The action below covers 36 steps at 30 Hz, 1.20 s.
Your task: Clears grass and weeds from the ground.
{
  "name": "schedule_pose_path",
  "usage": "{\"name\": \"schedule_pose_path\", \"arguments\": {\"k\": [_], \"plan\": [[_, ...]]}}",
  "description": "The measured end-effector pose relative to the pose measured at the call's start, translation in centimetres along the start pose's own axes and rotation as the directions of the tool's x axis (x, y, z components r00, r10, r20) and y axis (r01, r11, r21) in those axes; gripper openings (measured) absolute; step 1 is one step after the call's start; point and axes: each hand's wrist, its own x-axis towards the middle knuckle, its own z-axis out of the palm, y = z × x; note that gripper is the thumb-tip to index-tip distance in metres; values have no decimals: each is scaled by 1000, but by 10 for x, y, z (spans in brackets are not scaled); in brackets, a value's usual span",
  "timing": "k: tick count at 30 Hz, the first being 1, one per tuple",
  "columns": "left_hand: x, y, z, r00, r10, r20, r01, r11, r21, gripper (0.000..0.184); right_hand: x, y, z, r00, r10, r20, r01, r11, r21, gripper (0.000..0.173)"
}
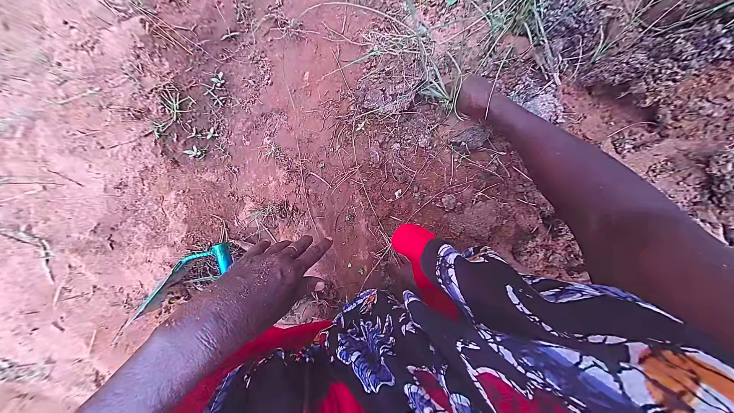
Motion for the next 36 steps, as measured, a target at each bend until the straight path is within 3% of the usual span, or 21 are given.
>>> {"name": "schedule_pose_path", "arguments": {"k": [3,6,9,12,17,21,26,30,36], "plan": [[13,-13,-6,999,-54,6,54,998,25,60,-1,1,-5,999,40,33,-42,997,64,31],[22,-16,-15,999,0,53,4,997,-78,63,1,-3,-1,994,102,50,-101,995,-19,31],[27,-14,-20,999,13,48,-9,996,-90,62,4,-8,-1,998,31,47,-26,994,-102,35],[32,-12,-21,994,18,110,-7,995,-99,63,-10,-10,-5,982,35,184,-6,988,-157,36],[31,-17,-28,982,22,186,19,977,-215,62,-6,-8,-4,980,-86,181,124,970,-211,35],[33,-23,-34,989,-22,145,59,965,-255,61,-24,-54,-29,955,67,288,40,936,-350,47],[37,-23,-33,990,-21,140,55,968,-243,61,-4,-8,4,992,-122,44,127,984,-123,44],[38,-27,-28,991,9,135,29,960,-279,61,-4,-7,8,984,-145,-100,159,975,153,42],[44,-29,-27,988,-4,156,53,948,-314,60,-10,-18,7,988,-110,-108,136,950,281,43]]}}
